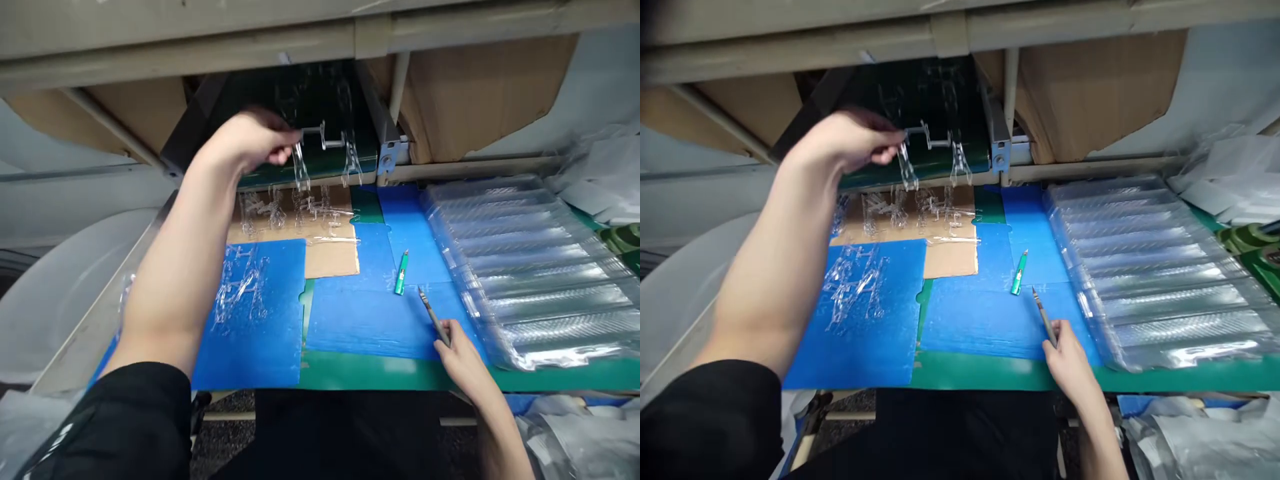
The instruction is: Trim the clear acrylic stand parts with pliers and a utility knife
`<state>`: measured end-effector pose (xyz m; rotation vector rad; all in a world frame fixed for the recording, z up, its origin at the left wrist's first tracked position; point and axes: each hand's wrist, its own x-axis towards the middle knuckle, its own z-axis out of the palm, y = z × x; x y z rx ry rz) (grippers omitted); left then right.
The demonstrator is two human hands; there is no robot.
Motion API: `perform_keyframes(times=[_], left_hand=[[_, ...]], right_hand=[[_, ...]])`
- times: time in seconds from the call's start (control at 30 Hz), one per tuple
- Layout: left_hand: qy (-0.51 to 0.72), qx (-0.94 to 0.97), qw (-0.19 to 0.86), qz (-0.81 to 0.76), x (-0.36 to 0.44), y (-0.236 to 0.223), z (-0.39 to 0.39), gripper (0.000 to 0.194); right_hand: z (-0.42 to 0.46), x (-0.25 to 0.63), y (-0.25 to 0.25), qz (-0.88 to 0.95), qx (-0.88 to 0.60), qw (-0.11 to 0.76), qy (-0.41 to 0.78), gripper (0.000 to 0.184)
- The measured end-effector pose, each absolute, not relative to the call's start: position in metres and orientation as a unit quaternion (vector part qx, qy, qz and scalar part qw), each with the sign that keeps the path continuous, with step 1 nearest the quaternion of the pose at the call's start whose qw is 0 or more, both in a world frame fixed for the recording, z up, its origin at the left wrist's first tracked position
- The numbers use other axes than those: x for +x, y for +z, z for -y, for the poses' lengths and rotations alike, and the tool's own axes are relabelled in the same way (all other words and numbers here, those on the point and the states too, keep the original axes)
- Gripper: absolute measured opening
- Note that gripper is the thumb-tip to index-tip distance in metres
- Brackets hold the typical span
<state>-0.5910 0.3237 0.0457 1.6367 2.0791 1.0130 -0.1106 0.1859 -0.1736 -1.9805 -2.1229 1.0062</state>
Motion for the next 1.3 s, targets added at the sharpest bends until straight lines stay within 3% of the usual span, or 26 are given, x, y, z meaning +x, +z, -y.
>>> perform_keyframes(times=[0.17,0.27,0.43,0.73,1.3], left_hand=[[0.413,0.495,0.388,-0.659,-0.526,-0.041,-0.133,0.041],[0.479,0.392,0.485,-0.618,-0.491,-0.090,-0.061,0.049],[0.528,0.306,0.534,-0.585,-0.461,-0.128,0.007,0.049],[0.541,0.302,0.553,-0.557,-0.447,-0.128,0.039,0.038],[0.526,0.297,0.596,-0.530,-0.443,-0.129,0.025,0.036]], right_hand=[[-0.098,-0.144,-0.126,0.644,-0.404,0.142,0.634,0.032],[-0.058,-0.170,-0.104,0.630,-0.330,0.047,0.702,0.030],[-0.039,-0.200,-0.101,0.651,-0.343,-0.082,0.672,0.036],[-0.023,-0.211,-0.095,0.645,-0.356,-0.130,0.663,0.040],[-0.035,-0.205,-0.106,0.644,-0.329,-0.118,0.680,0.033]])
